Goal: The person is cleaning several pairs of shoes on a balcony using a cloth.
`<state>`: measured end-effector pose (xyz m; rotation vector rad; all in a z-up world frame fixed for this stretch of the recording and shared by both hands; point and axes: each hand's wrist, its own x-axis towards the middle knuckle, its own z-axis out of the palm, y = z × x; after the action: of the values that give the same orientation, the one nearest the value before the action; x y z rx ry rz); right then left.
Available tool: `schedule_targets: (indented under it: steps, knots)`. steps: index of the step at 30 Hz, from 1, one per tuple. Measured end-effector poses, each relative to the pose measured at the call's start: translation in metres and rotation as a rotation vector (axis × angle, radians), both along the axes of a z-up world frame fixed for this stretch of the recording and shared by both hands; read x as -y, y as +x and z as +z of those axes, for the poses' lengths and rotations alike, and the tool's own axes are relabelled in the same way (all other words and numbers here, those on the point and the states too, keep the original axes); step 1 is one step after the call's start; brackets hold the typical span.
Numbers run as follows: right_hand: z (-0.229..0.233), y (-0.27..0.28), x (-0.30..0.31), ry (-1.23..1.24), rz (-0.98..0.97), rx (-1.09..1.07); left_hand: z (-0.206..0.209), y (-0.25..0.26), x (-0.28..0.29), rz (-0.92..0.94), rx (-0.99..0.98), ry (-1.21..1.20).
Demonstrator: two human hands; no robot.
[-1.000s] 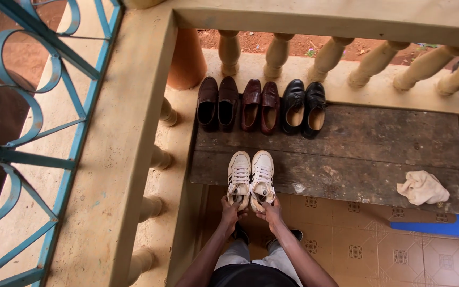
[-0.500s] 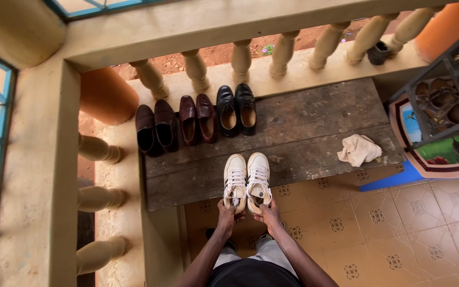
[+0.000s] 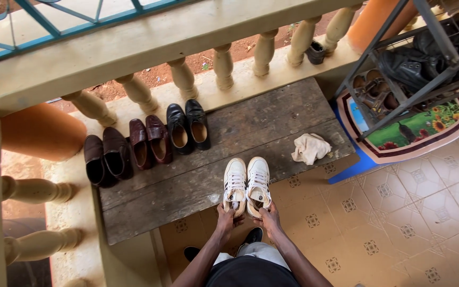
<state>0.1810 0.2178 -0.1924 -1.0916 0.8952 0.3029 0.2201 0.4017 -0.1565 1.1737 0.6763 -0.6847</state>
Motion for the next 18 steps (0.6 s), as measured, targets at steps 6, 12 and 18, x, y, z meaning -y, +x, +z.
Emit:
schedule_targets:
  steps: [6,12,18]
  knots:
    - [0.006,0.017,0.052,-0.043,0.026,-0.005,-0.022,0.014,0.051,0.006,0.001,-0.032]
    - [0.021,0.036,0.079,-0.119,0.040,-0.033,-0.012,0.032,0.078,-0.007,-0.017,-0.041]
    - [0.009,0.053,0.088,-0.111,0.012,-0.062,-0.035,0.061,0.087,-0.097,-0.055,0.044]
